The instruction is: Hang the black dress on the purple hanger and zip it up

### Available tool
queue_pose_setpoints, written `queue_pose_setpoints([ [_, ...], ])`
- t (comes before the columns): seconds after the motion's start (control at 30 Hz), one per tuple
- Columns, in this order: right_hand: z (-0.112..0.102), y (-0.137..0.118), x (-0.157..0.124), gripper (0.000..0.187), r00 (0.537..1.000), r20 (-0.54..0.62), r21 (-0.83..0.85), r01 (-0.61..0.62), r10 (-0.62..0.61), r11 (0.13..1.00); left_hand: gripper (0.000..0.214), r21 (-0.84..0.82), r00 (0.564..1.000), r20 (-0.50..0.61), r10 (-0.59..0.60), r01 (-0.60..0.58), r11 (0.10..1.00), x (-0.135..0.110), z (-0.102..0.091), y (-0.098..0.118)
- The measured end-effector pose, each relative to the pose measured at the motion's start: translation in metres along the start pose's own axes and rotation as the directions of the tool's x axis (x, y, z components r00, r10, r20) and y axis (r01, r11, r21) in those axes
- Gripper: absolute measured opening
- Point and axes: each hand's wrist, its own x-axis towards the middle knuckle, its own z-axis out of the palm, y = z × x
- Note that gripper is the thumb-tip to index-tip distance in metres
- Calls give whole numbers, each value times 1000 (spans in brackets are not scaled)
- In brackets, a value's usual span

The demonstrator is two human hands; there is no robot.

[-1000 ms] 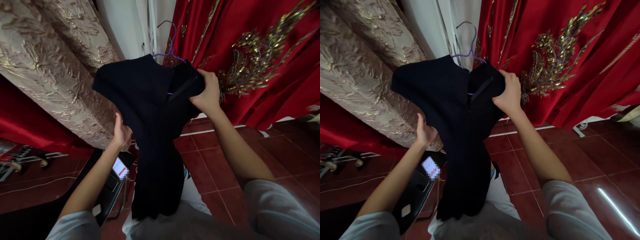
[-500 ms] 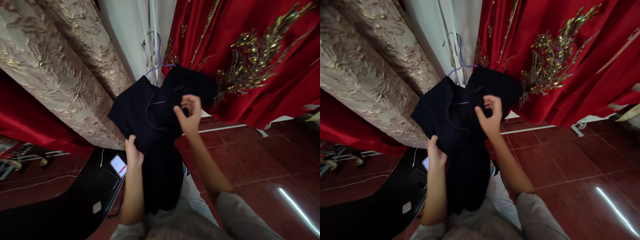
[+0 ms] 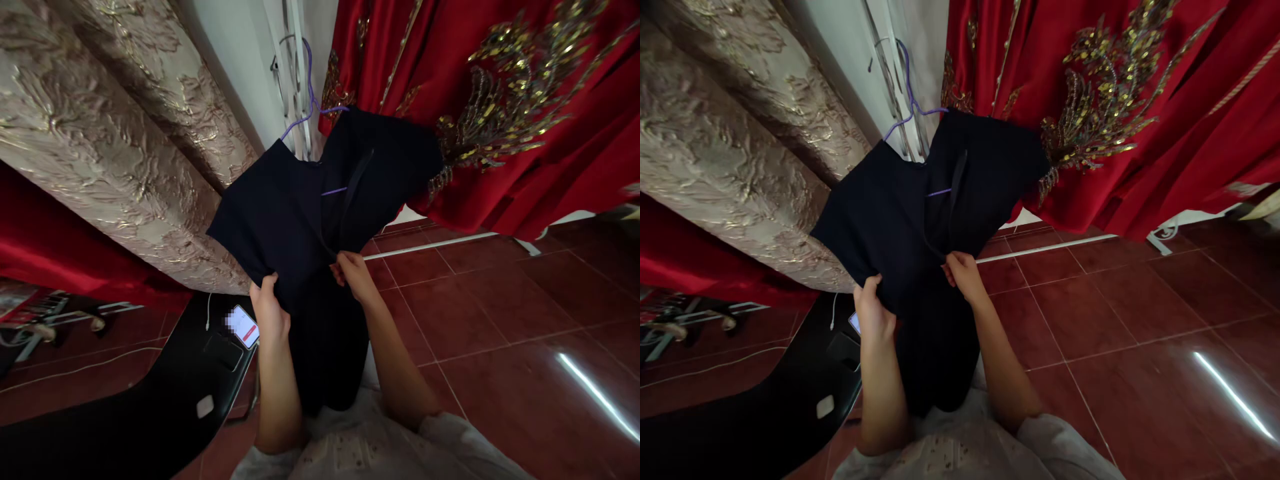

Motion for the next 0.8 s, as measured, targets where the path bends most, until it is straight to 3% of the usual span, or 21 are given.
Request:
queue_pose_setpoints([
  [0.07, -1, -2, -4, 30, 1000, 23, 52, -15, 14, 999, 43, 3, 997, -25, 76, -75, 997, -1, 4, -2],
  [0.1, 0, -3, -7, 33, 999, 34, 79, -17, 14, 997, 50, 33, 983, -41, 181, -179, 983, -1, 6, -4],
  [0.17, 1, -5, -12, 39, 998, 69, 130, -11, 2, 991, 68, 137, 887, -76, 456, -444, 885, -1, 8, -10],
  [0.2, 1, -6, -14, 41, 996, 91, 144, -3, -10, 990, 72, 194, 824, -80, 560, -538, 820, -1, 9, -13],
  [0.23, 1, -8, -16, 41, 993, 117, 144, 7, -24, 990, 69, 237, 790, -51, 611, -584, 776, -1, 10, -18],
  [0.27, 2, -10, -18, 39, 989, 146, 132, 20, -39, 991, 61, 254, 798, 29, 602, -588, 768, -1, 11, -22],
  [0.33, 2, -13, -23, 35, 977, 203, 71, 55, -68, 996, 39, 241, 849, 306, 431, -507, 827, -3, 15, -30],
  [0.4, 2, -14, -27, 32, 969, 230, 13, 95, -96, 995, 23, 232, 810, 539, 231, -407, 884, -6, 21, -35],
  [0.43, 2, -14, -29, 30, 967, 232, -4, 111, -107, 994, 16, 232, 787, 589, 183, -381, 895, -7, 25, -36],
  [0.5, 2, -15, -27, 29, 966, 226, -19, 131, -124, 991, 5, 232, 784, 593, 184, -385, 893, -7, 32, -38],
  [0.6, 5, -35, -6, 29, 961, 220, -4, 173, -167, 985, 9, 242, 800, 538, 266, -448, 860, -1, 41, -45],
  [0.7, 15, -88, 28, 27, 939, 159, 58, 299, -304, 952, 9, 314, 806, 493, 328, -517, 796, 10, 47, -60],
  [0.8, 32, -151, 52, 30, 885, 74, 90, 452, -459, 887, 14, 415, 805, 531, 266, -521, 746, 17, 52, -69],
])
